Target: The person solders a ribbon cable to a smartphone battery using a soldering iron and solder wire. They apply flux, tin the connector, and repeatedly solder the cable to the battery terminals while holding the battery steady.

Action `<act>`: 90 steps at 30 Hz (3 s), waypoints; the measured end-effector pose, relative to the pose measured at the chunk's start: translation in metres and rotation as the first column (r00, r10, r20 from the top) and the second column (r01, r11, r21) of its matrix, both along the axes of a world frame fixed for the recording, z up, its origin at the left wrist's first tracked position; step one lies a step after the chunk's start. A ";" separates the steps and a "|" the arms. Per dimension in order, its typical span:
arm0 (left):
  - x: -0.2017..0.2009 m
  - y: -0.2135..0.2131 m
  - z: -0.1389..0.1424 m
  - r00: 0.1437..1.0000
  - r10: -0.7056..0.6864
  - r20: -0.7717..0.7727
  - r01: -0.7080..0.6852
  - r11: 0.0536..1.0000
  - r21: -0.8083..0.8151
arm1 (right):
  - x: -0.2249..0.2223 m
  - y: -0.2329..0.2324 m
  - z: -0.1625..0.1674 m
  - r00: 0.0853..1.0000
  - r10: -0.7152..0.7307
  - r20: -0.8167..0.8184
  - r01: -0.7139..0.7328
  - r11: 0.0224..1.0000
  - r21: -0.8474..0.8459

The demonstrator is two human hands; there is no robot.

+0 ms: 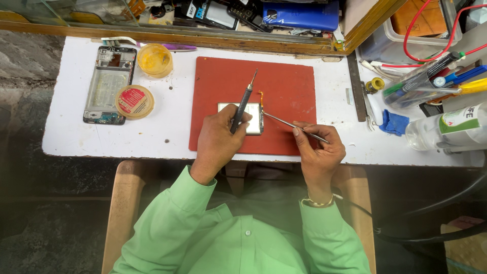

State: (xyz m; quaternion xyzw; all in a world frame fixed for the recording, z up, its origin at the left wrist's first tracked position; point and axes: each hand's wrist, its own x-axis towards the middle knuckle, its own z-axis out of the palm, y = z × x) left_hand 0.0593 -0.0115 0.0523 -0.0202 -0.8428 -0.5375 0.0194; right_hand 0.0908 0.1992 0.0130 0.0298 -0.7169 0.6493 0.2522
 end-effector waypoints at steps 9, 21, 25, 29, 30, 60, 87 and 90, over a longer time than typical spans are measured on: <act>0.000 -0.001 0.001 1.000 0.002 -0.012 -0.002 1.000 0.010 | 0.000 0.000 0.003 1.000 -0.004 0.011 0.004 1.000 0.013; -0.001 0.000 0.002 0.999 0.001 -0.040 0.001 0.999 0.046 | 0.004 0.014 -0.016 0.999 0.005 0.044 0.002 0.988 -0.154; 0.001 0.000 0.002 1.000 0.013 -0.017 -0.013 1.000 0.018 | 0.002 0.017 -0.011 0.998 0.069 0.015 -0.062 0.961 -0.269; 0.001 0.000 0.002 1.000 0.013 -0.009 -0.013 1.000 0.016 | -0.003 0.015 -0.002 0.995 0.093 0.042 -0.075 0.943 -0.324; 0.001 0.000 0.001 1.000 0.012 -0.011 -0.011 1.000 0.017 | -0.005 0.014 0.000 0.994 0.093 0.057 -0.071 0.946 -0.317; 0.001 0.003 0.000 0.999 0.009 -0.039 -0.008 1.000 0.030 | -0.017 0.020 0.006 0.966 0.067 0.251 0.004 0.962 -0.272; 0.001 0.002 0.001 0.999 0.008 -0.035 -0.007 1.000 0.021 | -0.016 0.021 0.001 0.977 0.058 0.205 0.007 0.953 -0.304; 0.000 0.002 0.001 0.999 0.004 -0.041 -0.003 1.000 0.027 | -0.016 0.022 0.000 0.979 0.064 0.196 -0.003 0.956 -0.295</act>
